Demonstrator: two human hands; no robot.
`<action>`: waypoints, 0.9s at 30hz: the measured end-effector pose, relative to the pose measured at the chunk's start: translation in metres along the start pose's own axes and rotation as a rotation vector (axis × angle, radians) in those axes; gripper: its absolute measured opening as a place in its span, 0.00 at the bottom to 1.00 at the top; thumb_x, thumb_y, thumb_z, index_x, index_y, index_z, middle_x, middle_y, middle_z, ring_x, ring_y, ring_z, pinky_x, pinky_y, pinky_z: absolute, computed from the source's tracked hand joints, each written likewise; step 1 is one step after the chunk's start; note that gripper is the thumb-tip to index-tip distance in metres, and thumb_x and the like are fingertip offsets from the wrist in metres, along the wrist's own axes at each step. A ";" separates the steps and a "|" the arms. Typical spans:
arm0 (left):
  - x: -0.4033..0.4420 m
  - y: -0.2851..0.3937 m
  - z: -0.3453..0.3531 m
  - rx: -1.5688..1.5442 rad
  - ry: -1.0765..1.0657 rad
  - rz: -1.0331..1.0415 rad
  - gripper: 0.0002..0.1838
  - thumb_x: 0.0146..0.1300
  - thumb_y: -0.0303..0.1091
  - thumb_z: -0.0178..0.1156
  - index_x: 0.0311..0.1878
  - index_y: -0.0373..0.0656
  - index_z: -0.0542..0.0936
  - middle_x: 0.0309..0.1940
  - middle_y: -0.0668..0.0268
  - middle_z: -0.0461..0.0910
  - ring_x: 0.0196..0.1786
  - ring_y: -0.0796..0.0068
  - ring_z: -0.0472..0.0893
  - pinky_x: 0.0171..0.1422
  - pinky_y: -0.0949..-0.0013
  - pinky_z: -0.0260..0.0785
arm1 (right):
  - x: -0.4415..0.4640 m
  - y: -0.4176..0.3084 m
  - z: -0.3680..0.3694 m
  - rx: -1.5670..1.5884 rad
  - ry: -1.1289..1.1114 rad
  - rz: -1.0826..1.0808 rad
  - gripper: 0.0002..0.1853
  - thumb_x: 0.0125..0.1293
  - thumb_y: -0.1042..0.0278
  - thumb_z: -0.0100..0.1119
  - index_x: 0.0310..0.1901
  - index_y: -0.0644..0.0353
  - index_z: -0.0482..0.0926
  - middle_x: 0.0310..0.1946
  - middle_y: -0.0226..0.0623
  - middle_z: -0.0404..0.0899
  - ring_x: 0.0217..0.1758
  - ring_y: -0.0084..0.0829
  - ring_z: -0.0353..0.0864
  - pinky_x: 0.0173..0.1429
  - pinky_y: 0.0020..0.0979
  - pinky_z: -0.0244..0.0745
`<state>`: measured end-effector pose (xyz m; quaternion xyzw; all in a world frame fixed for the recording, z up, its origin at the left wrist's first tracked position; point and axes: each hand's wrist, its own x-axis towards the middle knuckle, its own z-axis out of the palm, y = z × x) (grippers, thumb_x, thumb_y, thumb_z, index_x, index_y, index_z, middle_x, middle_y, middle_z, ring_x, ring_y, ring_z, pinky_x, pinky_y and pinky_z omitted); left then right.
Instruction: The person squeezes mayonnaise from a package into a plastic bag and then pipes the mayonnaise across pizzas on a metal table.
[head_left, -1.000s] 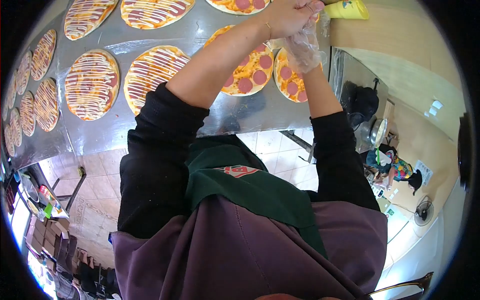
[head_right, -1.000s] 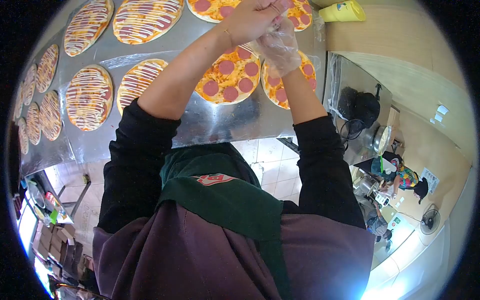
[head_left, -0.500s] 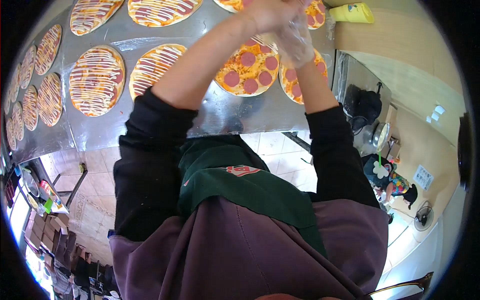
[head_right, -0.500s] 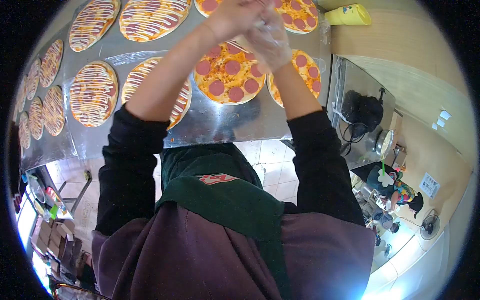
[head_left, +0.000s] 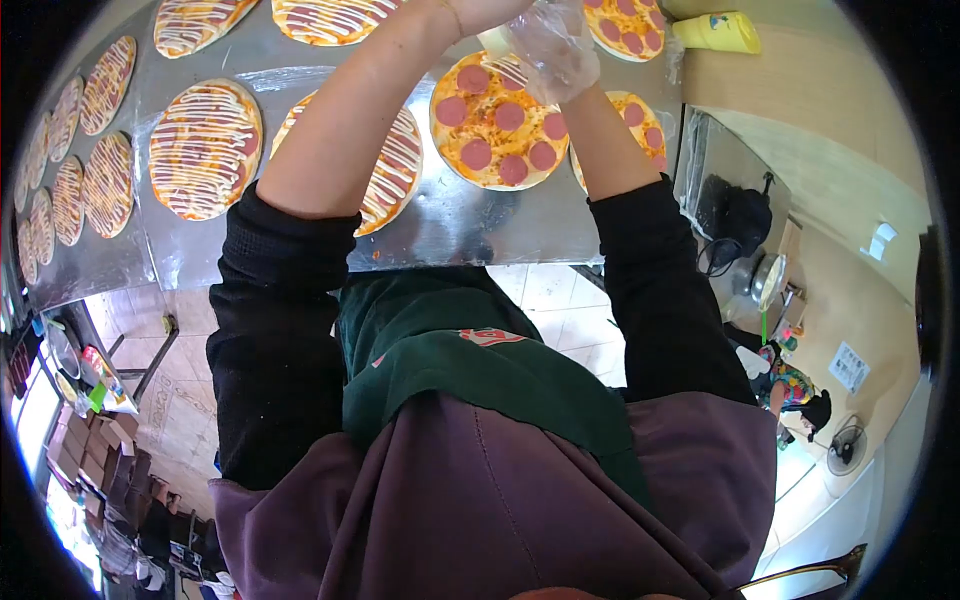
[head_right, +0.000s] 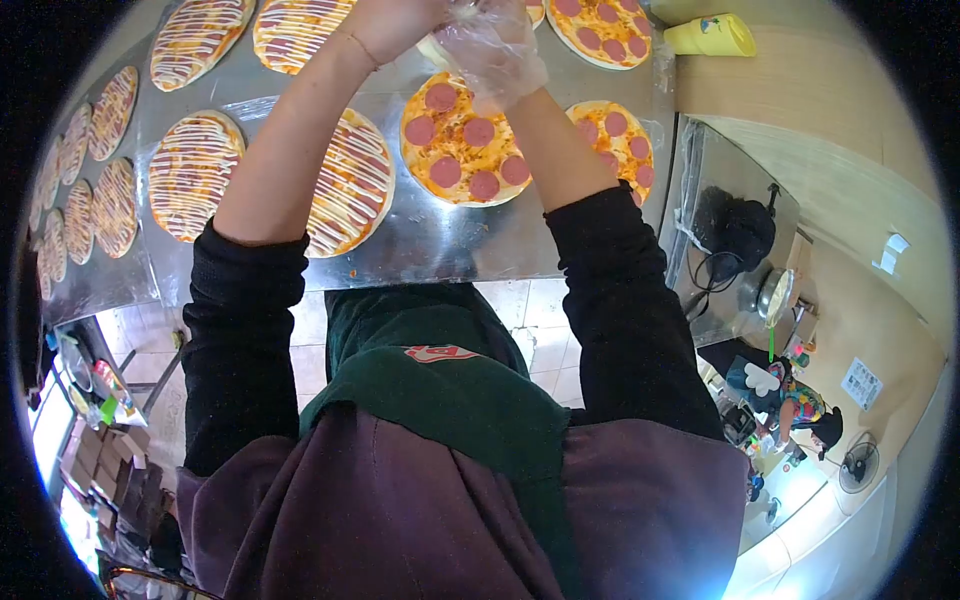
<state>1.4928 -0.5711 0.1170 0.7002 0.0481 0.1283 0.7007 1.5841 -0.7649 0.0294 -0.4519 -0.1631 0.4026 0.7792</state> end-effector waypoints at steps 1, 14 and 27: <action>0.004 -0.017 0.004 0.000 0.002 0.000 0.14 0.81 0.36 0.51 0.42 0.38 0.81 0.32 0.70 0.78 0.38 0.79 0.78 0.45 0.70 0.72 | 0.002 0.002 -0.003 0.073 0.005 0.037 0.12 0.67 0.73 0.68 0.49 0.61 0.77 0.41 0.26 0.81 0.42 0.17 0.81 0.41 0.22 0.76; 0.006 -0.053 0.078 -0.194 0.043 0.229 0.24 0.81 0.50 0.51 0.43 0.36 0.80 0.33 0.64 0.80 0.38 0.71 0.80 0.48 0.64 0.74 | -0.018 -0.018 0.024 -0.624 0.007 -0.219 0.09 0.67 0.73 0.66 0.47 0.57 0.79 0.35 0.24 0.80 0.39 0.16 0.80 0.40 0.22 0.75; -0.020 -0.044 0.069 -0.234 0.111 0.109 0.17 0.81 0.44 0.53 0.46 0.40 0.83 0.29 0.73 0.77 0.33 0.83 0.75 0.41 0.74 0.70 | -0.014 -0.010 0.014 -0.069 -0.171 -0.026 0.07 0.68 0.75 0.63 0.46 0.58 0.79 0.36 0.24 0.81 0.40 0.15 0.79 0.41 0.23 0.75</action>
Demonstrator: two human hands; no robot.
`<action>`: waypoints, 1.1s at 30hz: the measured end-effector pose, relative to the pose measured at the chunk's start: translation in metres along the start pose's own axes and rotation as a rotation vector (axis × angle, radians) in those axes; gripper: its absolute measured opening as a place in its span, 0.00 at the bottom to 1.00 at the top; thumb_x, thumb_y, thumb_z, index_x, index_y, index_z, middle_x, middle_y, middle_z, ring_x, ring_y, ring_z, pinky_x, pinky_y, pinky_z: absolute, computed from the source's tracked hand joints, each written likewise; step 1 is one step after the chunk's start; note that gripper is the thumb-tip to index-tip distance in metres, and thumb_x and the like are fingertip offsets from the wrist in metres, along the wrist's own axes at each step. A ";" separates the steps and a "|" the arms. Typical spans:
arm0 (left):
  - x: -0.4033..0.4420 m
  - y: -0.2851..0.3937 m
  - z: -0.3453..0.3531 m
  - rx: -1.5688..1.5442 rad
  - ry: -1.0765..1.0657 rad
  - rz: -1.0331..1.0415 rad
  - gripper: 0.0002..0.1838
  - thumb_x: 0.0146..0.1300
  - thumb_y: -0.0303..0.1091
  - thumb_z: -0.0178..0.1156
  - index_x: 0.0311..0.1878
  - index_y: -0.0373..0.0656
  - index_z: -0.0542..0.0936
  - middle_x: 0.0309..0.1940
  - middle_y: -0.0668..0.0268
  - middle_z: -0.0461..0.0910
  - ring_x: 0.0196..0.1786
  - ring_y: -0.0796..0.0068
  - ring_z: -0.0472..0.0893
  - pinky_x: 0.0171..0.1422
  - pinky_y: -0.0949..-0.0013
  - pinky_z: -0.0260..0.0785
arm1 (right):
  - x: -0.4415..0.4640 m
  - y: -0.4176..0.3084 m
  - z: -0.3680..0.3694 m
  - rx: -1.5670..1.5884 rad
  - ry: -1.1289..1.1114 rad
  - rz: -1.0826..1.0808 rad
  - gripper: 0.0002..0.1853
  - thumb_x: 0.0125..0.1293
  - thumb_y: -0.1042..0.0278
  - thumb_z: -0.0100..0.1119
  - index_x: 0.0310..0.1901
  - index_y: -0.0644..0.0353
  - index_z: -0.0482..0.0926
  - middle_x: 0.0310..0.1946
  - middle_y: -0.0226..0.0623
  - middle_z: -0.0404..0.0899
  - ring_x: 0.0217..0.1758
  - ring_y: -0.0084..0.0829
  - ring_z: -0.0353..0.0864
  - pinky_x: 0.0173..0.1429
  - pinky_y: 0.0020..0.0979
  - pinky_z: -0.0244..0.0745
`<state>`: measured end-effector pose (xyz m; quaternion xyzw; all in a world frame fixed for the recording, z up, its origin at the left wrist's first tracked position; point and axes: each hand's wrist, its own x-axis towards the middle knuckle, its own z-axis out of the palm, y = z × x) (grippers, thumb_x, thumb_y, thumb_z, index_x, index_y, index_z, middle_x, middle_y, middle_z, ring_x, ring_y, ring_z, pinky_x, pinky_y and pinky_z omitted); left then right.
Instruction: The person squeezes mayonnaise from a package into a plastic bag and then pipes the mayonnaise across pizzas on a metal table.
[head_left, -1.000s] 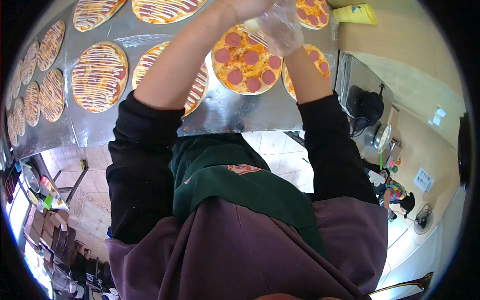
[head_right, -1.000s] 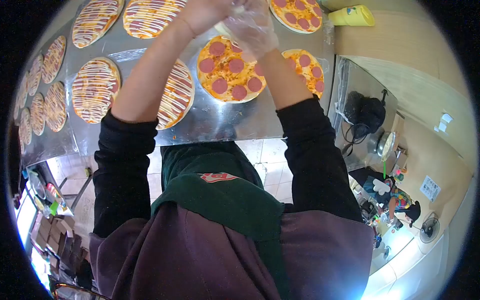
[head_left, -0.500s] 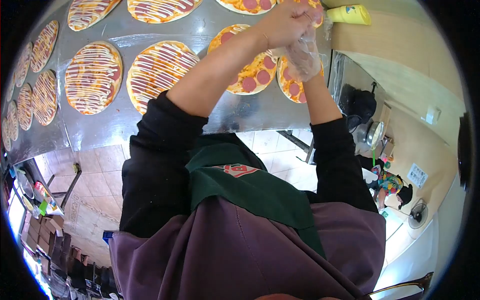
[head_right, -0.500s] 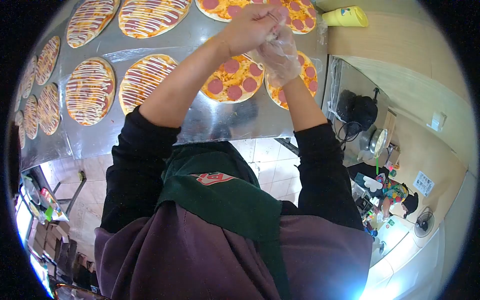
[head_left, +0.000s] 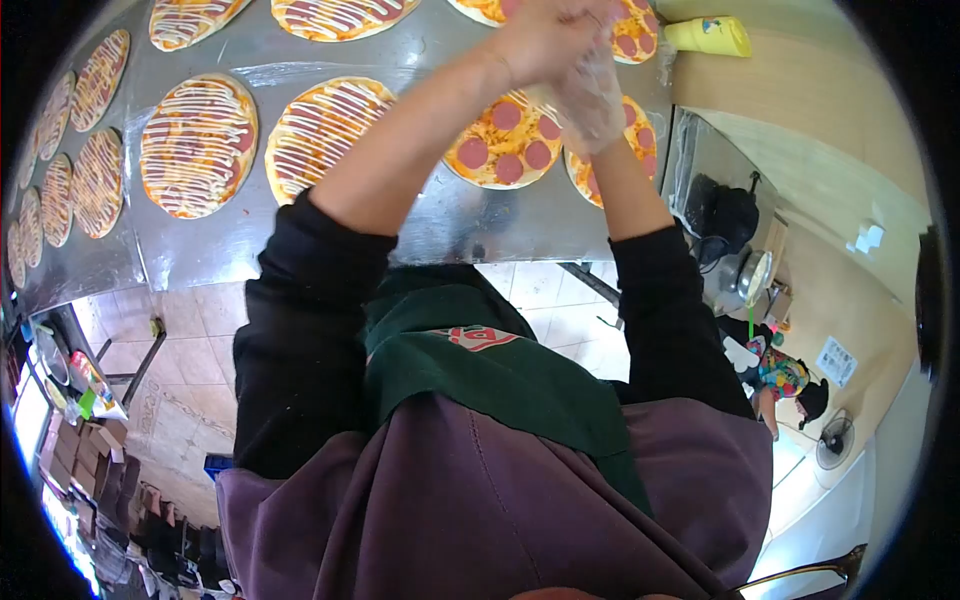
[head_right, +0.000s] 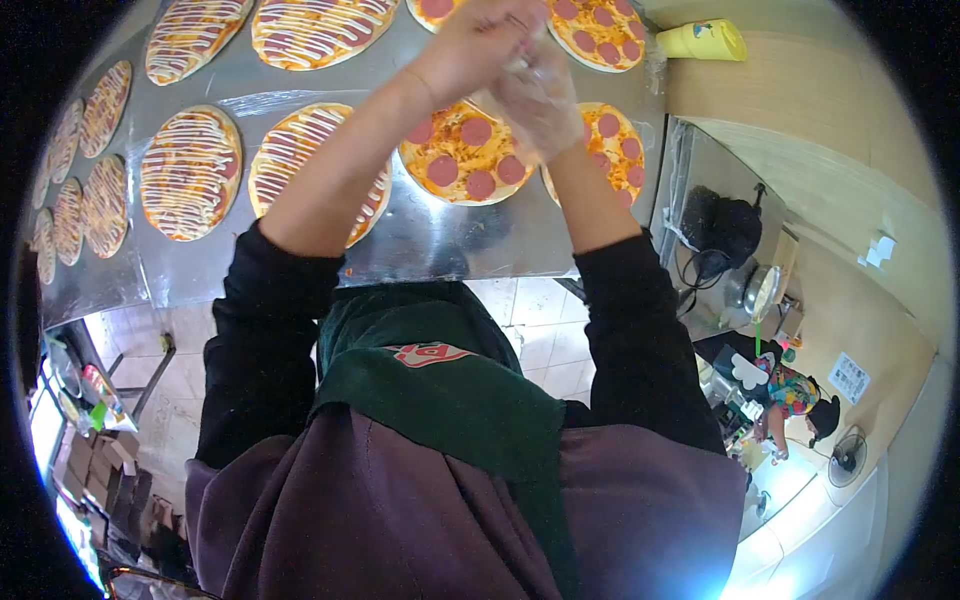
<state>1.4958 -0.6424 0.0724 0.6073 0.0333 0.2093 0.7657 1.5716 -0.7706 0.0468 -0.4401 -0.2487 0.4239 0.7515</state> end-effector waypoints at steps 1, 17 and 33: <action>-0.005 0.003 0.011 -0.017 0.016 0.017 0.21 0.80 0.49 0.55 0.42 0.40 0.83 0.27 0.74 0.75 0.32 0.83 0.73 0.41 0.74 0.68 | -0.013 -0.002 -0.015 -0.817 0.041 -0.140 0.07 0.68 0.74 0.64 0.46 0.58 0.80 0.37 0.24 0.81 0.40 0.15 0.79 0.41 0.24 0.75; 0.004 0.041 -0.068 -0.050 -0.094 -0.041 0.16 0.83 0.38 0.50 0.50 0.38 0.82 0.31 0.73 0.78 0.34 0.82 0.76 0.42 0.73 0.71 | 0.062 0.043 0.055 0.090 0.183 -0.017 0.15 0.78 0.65 0.50 0.61 0.58 0.71 0.53 0.33 0.73 0.60 0.27 0.75 0.62 0.29 0.75; -0.015 0.021 -0.028 -0.137 0.025 -0.175 0.17 0.83 0.40 0.49 0.44 0.38 0.80 0.28 0.76 0.75 0.33 0.84 0.74 0.39 0.74 0.69 | 0.000 0.015 0.056 0.007 0.224 0.049 0.14 0.63 0.66 0.68 0.48 0.59 0.80 0.37 0.27 0.81 0.39 0.24 0.83 0.41 0.28 0.78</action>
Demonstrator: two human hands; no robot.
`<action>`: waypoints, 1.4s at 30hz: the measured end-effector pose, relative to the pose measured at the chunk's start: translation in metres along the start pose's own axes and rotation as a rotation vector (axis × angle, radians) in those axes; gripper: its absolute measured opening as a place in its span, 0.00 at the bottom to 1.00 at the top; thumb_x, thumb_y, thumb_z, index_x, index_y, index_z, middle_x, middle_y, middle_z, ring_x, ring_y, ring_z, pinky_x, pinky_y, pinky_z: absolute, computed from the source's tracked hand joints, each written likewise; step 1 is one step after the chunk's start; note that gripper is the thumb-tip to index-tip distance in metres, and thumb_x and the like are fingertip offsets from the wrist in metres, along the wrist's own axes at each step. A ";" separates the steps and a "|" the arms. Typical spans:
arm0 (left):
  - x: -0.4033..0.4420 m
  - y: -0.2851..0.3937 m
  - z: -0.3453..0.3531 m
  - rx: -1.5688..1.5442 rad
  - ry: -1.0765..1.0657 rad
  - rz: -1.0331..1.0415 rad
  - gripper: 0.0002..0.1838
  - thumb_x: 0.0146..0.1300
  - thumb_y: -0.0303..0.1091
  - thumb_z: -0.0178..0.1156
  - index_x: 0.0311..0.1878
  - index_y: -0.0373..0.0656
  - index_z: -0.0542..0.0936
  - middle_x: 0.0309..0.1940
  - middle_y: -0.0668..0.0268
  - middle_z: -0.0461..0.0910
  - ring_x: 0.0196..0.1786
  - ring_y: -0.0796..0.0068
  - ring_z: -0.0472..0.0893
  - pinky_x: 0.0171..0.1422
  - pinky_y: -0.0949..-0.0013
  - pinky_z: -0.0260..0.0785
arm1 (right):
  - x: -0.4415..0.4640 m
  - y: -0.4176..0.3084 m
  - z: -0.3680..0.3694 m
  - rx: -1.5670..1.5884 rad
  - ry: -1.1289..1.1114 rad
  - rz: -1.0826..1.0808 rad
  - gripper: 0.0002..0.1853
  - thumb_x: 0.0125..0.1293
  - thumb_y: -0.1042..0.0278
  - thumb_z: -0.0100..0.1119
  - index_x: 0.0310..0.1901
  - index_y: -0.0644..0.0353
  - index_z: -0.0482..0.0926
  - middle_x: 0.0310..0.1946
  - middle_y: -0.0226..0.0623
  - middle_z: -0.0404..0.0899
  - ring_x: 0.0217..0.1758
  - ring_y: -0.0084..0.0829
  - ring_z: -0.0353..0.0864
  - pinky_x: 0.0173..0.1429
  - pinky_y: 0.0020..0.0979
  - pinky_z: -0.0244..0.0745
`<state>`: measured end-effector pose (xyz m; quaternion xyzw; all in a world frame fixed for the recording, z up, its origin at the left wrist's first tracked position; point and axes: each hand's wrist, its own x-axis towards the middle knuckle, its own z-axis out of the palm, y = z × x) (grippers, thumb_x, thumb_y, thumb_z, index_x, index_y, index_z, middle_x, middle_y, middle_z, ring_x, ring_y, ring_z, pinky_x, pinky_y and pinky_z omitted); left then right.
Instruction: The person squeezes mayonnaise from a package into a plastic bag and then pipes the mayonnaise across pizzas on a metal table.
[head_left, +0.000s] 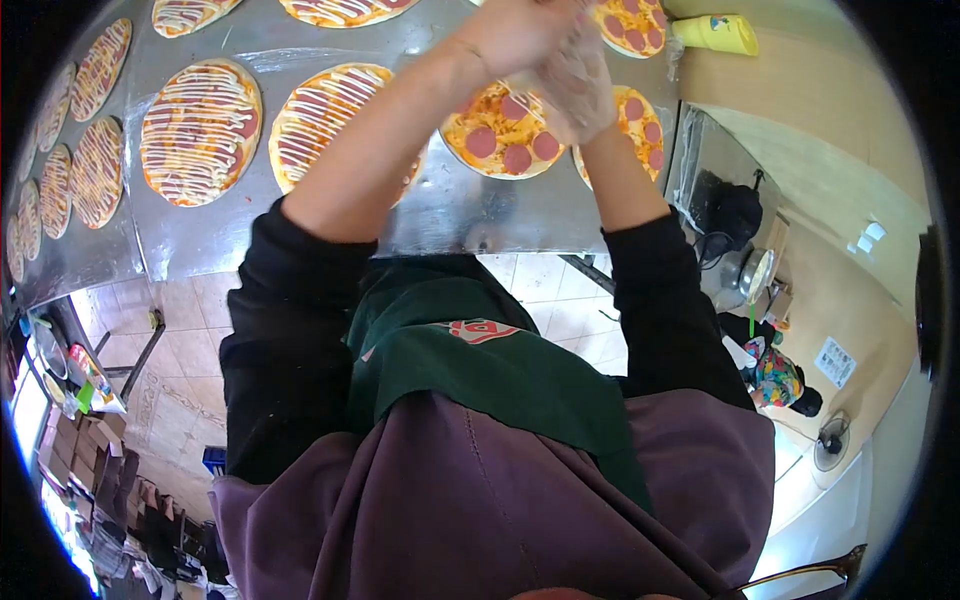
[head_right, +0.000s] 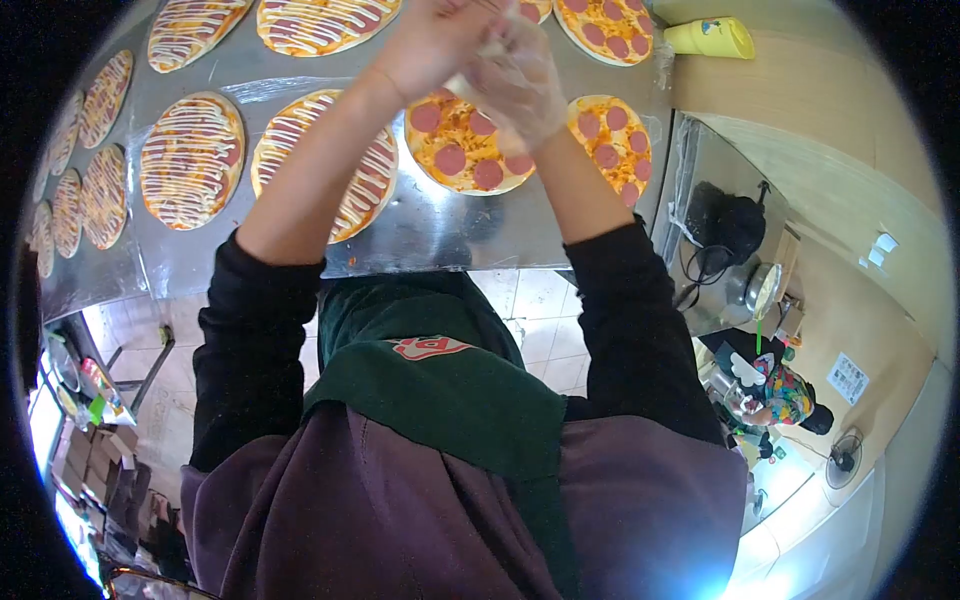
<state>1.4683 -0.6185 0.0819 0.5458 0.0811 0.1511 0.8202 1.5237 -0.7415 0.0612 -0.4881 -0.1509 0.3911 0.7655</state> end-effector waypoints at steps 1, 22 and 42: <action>0.002 0.007 -0.016 0.010 0.005 -0.001 0.17 0.83 0.40 0.49 0.44 0.38 0.80 0.28 0.76 0.75 0.33 0.84 0.74 0.39 0.74 0.69 | 0.015 0.011 0.000 -0.129 -0.068 -0.048 0.14 0.66 0.67 0.64 0.51 0.59 0.78 0.40 0.28 0.80 0.43 0.25 0.82 0.45 0.28 0.77; -0.011 -0.012 -0.021 -0.063 0.096 -0.083 0.15 0.83 0.41 0.50 0.51 0.40 0.80 0.28 0.74 0.76 0.31 0.84 0.74 0.35 0.76 0.66 | 0.016 0.017 -0.003 -0.536 -0.128 -0.250 0.15 0.66 0.68 0.65 0.52 0.62 0.78 0.41 0.29 0.82 0.43 0.21 0.81 0.45 0.25 0.76; -0.031 -0.001 -0.019 0.142 0.049 0.042 0.18 0.80 0.46 0.56 0.41 0.41 0.83 0.29 0.75 0.77 0.33 0.85 0.74 0.39 0.75 0.69 | -0.022 0.003 0.006 -0.108 -0.116 0.024 0.14 0.63 0.67 0.69 0.48 0.62 0.81 0.41 0.27 0.82 0.41 0.18 0.80 0.42 0.23 0.75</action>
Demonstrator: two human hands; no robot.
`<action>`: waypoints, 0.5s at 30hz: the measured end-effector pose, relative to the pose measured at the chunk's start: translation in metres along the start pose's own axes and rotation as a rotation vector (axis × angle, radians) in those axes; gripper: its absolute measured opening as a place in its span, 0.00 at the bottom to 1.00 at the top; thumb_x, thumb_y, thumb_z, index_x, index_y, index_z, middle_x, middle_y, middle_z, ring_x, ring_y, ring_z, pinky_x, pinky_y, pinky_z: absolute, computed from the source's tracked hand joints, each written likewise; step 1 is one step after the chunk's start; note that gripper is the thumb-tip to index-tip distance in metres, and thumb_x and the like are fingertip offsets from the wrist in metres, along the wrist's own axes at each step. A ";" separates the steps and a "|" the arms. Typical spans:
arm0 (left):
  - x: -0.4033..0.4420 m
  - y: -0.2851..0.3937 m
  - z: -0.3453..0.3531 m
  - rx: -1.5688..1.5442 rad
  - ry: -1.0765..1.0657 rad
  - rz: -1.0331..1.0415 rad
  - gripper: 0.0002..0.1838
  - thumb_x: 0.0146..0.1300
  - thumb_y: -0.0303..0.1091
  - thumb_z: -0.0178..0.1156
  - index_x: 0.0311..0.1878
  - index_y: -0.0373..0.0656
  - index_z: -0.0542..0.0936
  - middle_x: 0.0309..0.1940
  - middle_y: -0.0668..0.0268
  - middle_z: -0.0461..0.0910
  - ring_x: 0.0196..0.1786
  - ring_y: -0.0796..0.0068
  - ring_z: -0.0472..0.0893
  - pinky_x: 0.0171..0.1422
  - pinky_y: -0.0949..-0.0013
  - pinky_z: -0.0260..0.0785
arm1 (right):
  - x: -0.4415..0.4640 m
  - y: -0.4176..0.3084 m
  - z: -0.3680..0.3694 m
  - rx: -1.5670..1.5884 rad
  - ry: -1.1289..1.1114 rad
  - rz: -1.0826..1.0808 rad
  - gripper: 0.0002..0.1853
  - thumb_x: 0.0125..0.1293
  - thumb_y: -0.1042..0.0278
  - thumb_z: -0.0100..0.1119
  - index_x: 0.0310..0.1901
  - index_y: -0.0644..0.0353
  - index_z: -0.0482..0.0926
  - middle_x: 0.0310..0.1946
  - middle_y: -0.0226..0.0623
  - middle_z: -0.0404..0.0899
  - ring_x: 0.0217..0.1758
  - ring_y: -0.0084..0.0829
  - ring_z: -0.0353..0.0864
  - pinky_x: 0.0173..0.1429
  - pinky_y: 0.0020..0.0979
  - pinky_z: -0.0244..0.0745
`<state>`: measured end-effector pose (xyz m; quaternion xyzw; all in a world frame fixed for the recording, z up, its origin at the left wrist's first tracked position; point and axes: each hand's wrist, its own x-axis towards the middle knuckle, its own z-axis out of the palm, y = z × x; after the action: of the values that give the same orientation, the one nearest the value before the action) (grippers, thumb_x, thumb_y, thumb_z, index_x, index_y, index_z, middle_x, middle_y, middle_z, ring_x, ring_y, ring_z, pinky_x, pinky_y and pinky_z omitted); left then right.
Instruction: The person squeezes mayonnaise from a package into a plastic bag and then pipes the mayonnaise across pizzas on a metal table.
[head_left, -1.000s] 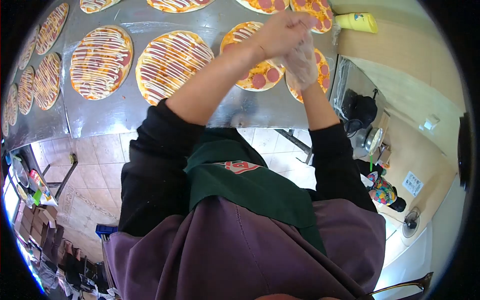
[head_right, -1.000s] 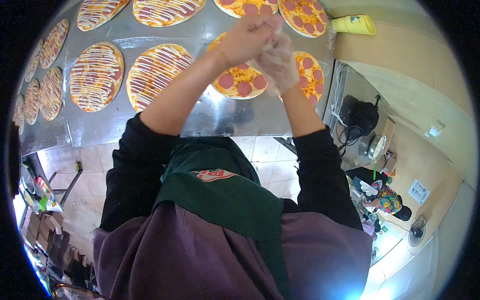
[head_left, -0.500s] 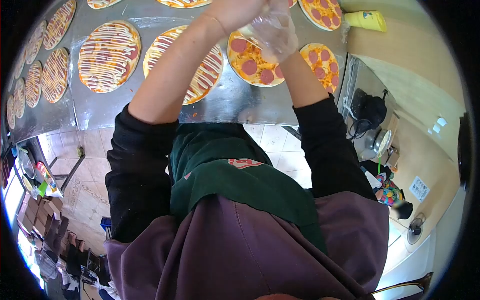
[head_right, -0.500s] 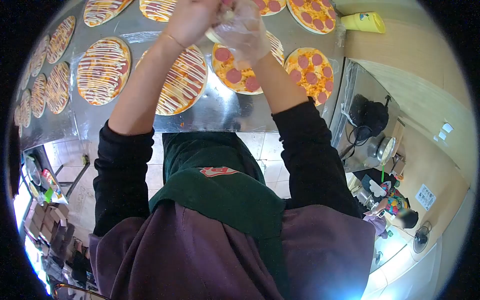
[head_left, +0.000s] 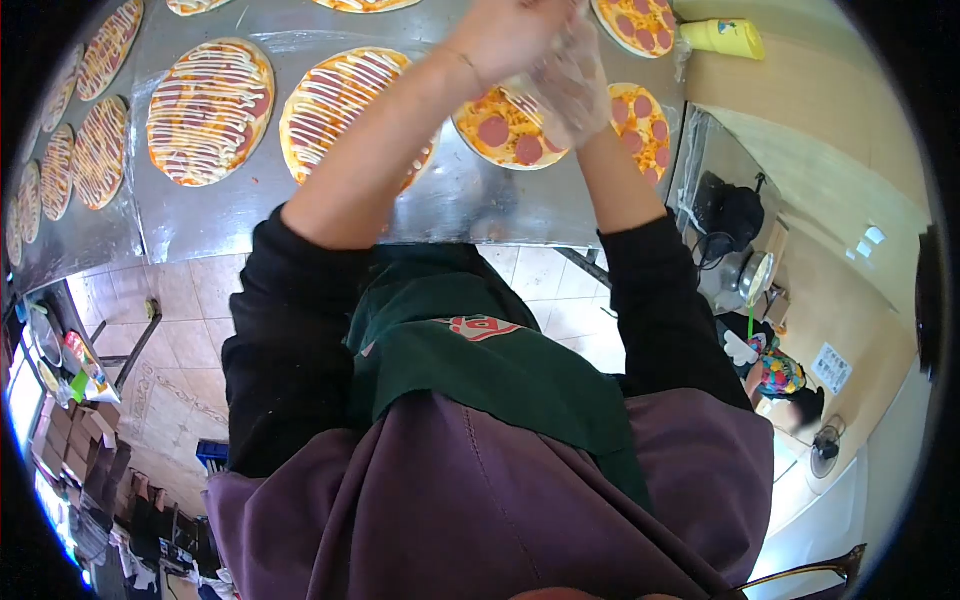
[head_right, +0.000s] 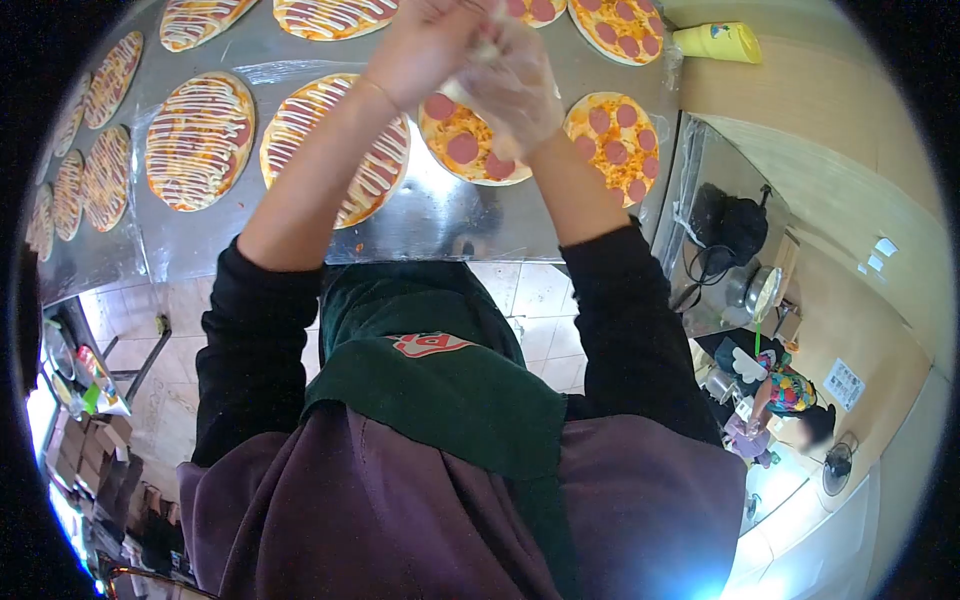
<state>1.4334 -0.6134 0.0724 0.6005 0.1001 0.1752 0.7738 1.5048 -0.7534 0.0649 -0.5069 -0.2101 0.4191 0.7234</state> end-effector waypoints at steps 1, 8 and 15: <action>0.007 0.002 -0.015 0.009 0.010 0.015 0.18 0.82 0.45 0.52 0.43 0.41 0.82 0.27 0.76 0.76 0.30 0.85 0.72 0.35 0.76 0.66 | -0.001 0.000 0.001 0.000 0.010 0.004 0.14 0.63 0.67 0.69 0.48 0.63 0.81 0.41 0.27 0.82 0.41 0.18 0.80 0.42 0.23 0.75; -0.001 -0.023 -0.016 -0.013 0.021 -0.045 0.19 0.80 0.46 0.56 0.39 0.41 0.83 0.29 0.76 0.77 0.32 0.85 0.72 0.38 0.75 0.68 | -0.010 -0.002 0.002 -0.064 0.090 0.052 0.13 0.63 0.69 0.69 0.47 0.63 0.81 0.40 0.26 0.82 0.41 0.18 0.81 0.42 0.22 0.74; -0.018 -0.020 0.051 -0.097 -0.169 0.027 0.20 0.79 0.49 0.56 0.37 0.41 0.82 0.30 0.76 0.77 0.31 0.87 0.70 0.35 0.75 0.65 | -0.037 -0.004 -0.020 -0.917 0.208 -0.136 0.14 0.62 0.71 0.68 0.48 0.64 0.80 0.39 0.28 0.83 0.41 0.19 0.82 0.43 0.24 0.76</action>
<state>1.4380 -0.6703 0.0651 0.5762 0.0179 0.1391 0.8052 1.4997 -0.7956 0.0648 -0.7981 -0.3328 0.1818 0.4682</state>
